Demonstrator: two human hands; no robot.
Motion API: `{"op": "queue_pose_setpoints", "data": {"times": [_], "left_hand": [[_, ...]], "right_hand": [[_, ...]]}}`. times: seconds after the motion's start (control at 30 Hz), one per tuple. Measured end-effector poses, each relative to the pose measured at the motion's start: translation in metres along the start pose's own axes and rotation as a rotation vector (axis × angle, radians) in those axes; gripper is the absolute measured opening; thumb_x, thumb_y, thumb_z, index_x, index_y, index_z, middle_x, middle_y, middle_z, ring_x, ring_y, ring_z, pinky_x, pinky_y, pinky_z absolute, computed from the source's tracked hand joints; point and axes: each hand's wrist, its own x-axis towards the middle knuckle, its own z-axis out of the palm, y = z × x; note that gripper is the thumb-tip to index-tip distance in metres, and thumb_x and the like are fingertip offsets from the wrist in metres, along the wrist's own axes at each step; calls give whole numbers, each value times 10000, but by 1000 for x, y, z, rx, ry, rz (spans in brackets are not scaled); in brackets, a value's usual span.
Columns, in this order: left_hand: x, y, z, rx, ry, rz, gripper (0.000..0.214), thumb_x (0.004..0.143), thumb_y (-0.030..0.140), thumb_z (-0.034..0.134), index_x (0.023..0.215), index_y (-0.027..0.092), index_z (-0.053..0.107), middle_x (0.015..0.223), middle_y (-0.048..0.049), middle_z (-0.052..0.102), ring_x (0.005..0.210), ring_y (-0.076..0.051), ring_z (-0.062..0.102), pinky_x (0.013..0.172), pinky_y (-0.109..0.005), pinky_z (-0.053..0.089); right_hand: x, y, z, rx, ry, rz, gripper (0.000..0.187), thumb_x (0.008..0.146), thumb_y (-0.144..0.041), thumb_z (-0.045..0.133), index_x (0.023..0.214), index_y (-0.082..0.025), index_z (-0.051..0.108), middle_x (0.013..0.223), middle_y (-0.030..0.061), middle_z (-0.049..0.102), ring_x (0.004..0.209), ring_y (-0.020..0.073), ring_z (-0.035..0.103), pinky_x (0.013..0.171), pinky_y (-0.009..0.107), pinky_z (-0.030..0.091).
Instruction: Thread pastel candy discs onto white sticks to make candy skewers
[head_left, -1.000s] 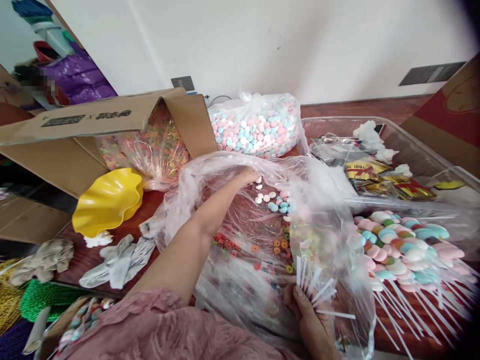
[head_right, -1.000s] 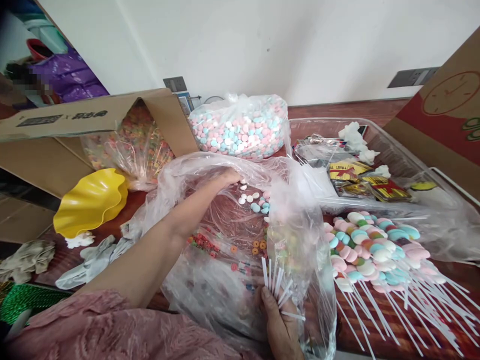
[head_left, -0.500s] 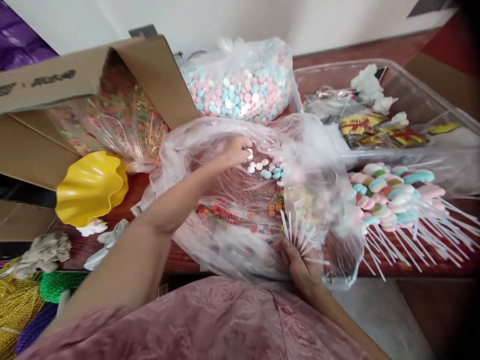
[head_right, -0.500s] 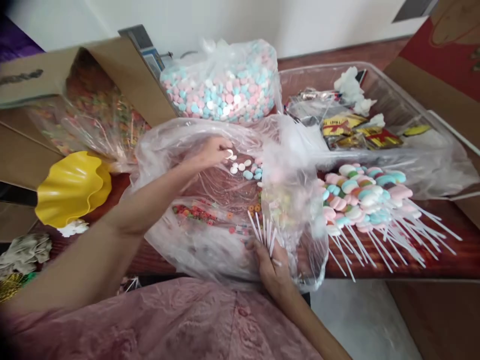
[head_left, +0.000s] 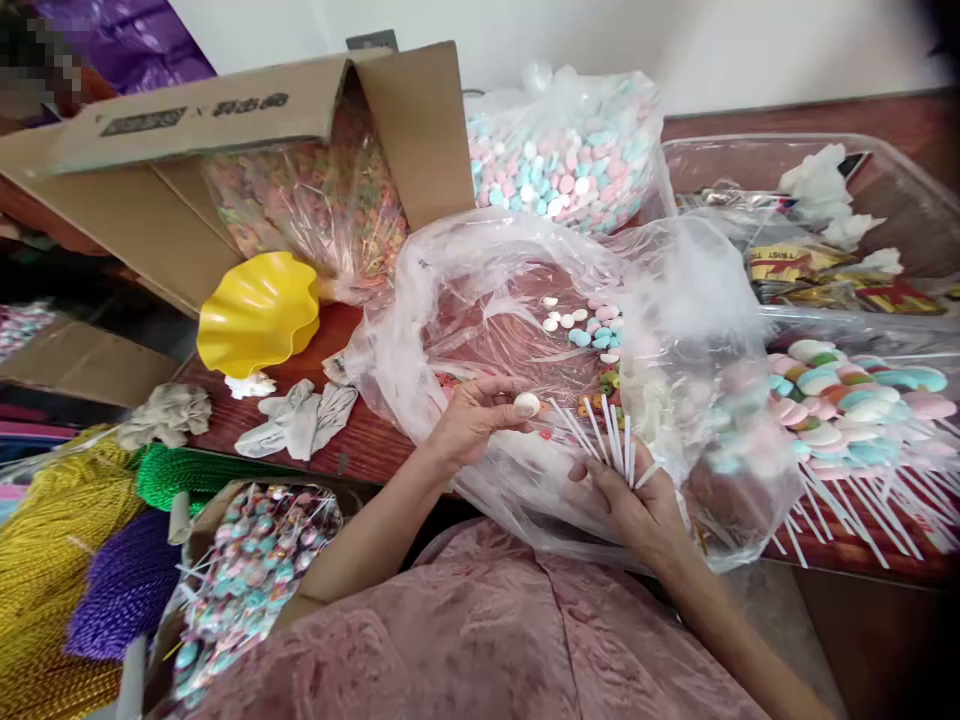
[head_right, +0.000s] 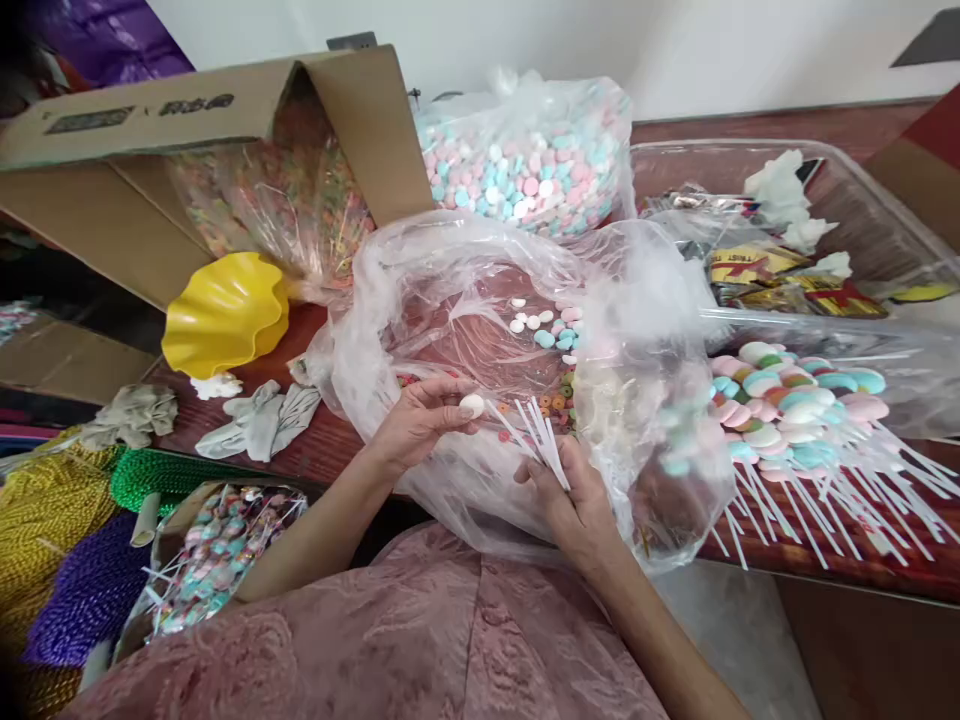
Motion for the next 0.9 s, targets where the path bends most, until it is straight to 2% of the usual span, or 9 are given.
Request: {"op": "queue_pose_setpoints", "data": {"times": [0.07,0.17,0.33,0.43,0.5,0.63,0.8,0.9], "left_hand": [[-4,-5,-1,-56,26,46,342,507,213,927,802,145,767,746,-13,726,684,-140,690,619,-258,595],[-9,-8,1,-101,37,85,316,520,243,933,781,160,775,729,2,728,656,-121,690,634,-244,591],[-11,-10,4,-149,46,82,319,504,256,944,762,166,780,746,7,732,688,-119,700,680,-248,598],[-10,-13,5,-158,52,88,321,503,225,942,773,165,779,758,-3,744,699,-117,702,700,-246,594],[-9,-16,7,-168,59,98,327,496,202,940,776,162,775,756,-6,748,699,-118,700,694,-246,590],[-6,-24,12,-211,90,140,365,480,190,937,804,179,769,771,7,749,708,-118,686,681,-258,585],[-3,-32,17,-207,134,253,408,515,179,921,889,229,764,837,25,754,778,-118,691,729,-259,569],[-2,-36,17,-159,159,341,410,519,173,922,893,234,767,867,19,760,798,-116,692,756,-258,570]], "right_hand": [[0,-9,-2,37,-53,-7,304,972,-404,510,760,-198,577,665,-15,537,568,106,464,532,241,361],[-2,-21,1,101,-53,-21,338,972,-378,519,685,-203,489,612,-32,468,557,100,435,538,243,351],[-7,-18,11,208,30,27,250,948,-385,569,788,-194,559,595,-47,422,535,96,389,506,240,320],[-10,-2,12,273,162,36,221,943,-403,574,878,-193,593,597,-51,420,524,97,382,495,238,316],[-12,6,10,179,211,-25,188,939,-370,577,892,-192,609,600,-48,440,529,97,395,510,239,333],[-14,8,6,-78,114,-159,118,929,-247,542,883,-189,634,613,-42,485,548,99,438,537,234,356],[-14,2,4,-133,101,-199,178,885,-137,503,956,-203,653,624,-51,472,568,107,465,564,225,378],[-16,2,2,-149,89,-217,267,849,-92,501,1014,-220,668,679,-45,539,616,114,519,610,224,411]]}}
